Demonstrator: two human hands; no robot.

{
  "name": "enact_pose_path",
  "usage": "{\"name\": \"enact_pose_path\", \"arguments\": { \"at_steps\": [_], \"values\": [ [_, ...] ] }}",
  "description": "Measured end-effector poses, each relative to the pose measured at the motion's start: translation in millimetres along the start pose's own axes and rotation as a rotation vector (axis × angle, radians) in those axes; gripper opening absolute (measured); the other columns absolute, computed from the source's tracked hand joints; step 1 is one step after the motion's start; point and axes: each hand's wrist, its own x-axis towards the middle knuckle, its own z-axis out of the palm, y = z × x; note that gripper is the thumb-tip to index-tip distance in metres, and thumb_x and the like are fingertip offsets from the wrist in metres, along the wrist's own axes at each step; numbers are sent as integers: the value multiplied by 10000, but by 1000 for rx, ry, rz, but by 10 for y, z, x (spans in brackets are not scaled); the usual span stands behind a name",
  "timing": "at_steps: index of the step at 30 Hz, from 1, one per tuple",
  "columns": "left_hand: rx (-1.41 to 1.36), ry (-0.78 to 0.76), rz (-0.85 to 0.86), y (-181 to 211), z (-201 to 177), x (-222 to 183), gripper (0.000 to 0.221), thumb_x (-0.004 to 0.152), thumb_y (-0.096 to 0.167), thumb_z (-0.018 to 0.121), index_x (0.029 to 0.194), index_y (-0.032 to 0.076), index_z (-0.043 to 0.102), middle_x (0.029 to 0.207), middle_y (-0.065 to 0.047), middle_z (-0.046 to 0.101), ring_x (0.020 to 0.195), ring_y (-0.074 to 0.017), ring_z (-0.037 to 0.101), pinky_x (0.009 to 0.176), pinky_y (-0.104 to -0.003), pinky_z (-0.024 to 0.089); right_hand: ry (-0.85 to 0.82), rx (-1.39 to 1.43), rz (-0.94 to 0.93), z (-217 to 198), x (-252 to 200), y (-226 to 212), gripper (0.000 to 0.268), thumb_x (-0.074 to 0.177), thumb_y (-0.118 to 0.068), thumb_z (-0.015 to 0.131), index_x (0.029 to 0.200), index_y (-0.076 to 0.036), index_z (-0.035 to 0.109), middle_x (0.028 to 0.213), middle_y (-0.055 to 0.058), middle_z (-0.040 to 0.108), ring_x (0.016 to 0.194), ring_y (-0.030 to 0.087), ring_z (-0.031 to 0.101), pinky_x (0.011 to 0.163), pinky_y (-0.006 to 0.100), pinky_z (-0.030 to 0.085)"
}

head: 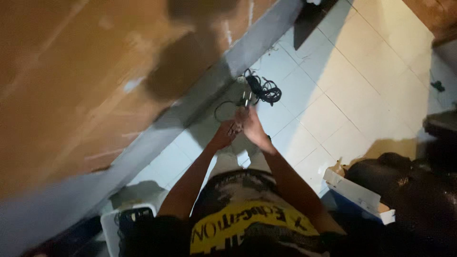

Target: The person organizes a bundle of cables and a power strip into a plastic storage bin.

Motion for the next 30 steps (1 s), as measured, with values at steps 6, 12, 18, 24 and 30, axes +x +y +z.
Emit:
{"name": "enact_pose_path", "arguments": {
  "at_steps": [6,12,18,24,30],
  "values": [
    [-71,80,305,302,7,59,428,1076,317,548,1354,-9,543,1331,-208,612,1197,-329,607,1023,-467,506,313,-785,19,884,392,-870,470,1149,-414,451,1406,-23,502,821,29,528,671,128,505,562,295,429],
    [67,235,130,405,-234,-73,422,1104,389,480,1166,17,668,1144,-190,666,1044,-325,635,937,-472,516,211,-1061,5,1423,481,-1818,557,1073,-375,563,1521,-55,481,679,94,576,547,196,548,504,351,450],
    [11,338,144,834,-632,-425,405,1064,403,538,1065,21,674,980,-180,671,852,-302,654,782,-457,528,250,-1614,-141,1463,516,-2269,500,1072,-275,638,1457,27,538,1152,267,676,1008,356,705,893,459,550],
    [65,411,306,1364,-912,-544,367,1049,366,610,946,23,690,836,-137,693,713,-272,653,666,-437,518,113,-2145,-412,1463,443,-1936,504,987,-373,711,1318,3,650,1329,291,633,1169,461,631,1041,450,444],
    [-20,558,493,1603,-1271,-607,324,992,339,675,962,19,714,821,-134,706,684,-254,659,651,-411,527,-125,-1664,11,1415,401,-1555,308,1115,-272,564,1023,-87,793,789,86,696,772,282,620,938,518,328]
  ]
}}
